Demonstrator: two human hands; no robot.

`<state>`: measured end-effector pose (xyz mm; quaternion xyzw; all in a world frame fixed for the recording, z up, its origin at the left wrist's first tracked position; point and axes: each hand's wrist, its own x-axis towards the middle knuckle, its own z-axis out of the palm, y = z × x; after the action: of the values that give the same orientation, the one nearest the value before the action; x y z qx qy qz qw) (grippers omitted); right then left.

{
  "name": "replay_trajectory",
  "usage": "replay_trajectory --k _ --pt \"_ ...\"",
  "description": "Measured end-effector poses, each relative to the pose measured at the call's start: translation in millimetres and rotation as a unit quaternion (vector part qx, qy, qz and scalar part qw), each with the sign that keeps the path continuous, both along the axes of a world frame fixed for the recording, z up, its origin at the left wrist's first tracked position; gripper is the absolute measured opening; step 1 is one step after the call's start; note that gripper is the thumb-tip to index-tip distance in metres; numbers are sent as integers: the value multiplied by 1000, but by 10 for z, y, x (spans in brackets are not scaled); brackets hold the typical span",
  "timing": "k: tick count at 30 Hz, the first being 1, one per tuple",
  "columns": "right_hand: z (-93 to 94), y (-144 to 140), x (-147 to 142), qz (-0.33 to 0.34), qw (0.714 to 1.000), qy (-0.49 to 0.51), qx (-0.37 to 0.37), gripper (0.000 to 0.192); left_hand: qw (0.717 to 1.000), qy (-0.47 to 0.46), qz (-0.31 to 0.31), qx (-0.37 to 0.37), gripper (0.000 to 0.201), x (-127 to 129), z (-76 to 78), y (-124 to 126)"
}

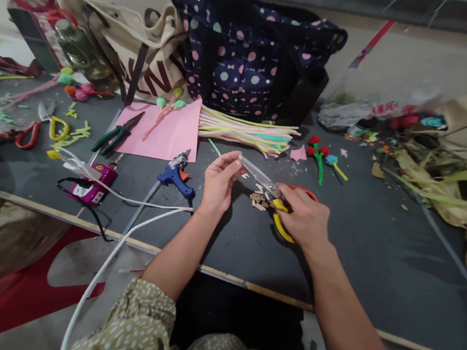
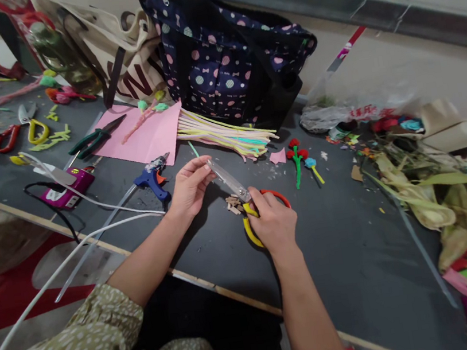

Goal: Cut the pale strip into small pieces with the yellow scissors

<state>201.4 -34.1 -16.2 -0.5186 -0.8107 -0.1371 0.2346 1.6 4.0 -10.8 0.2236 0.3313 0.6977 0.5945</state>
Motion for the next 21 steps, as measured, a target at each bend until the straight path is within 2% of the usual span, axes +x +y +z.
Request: replay_trajectory --k 16,21 --pt "-5 -11 -14 -3 1000 -2 -17 31 1000 5 -6 -3 24 -3 -21 8" --pt "-1 -12 3 11 998 21 -59 35 1000 3 -8 -9 24 -3 -21 9"
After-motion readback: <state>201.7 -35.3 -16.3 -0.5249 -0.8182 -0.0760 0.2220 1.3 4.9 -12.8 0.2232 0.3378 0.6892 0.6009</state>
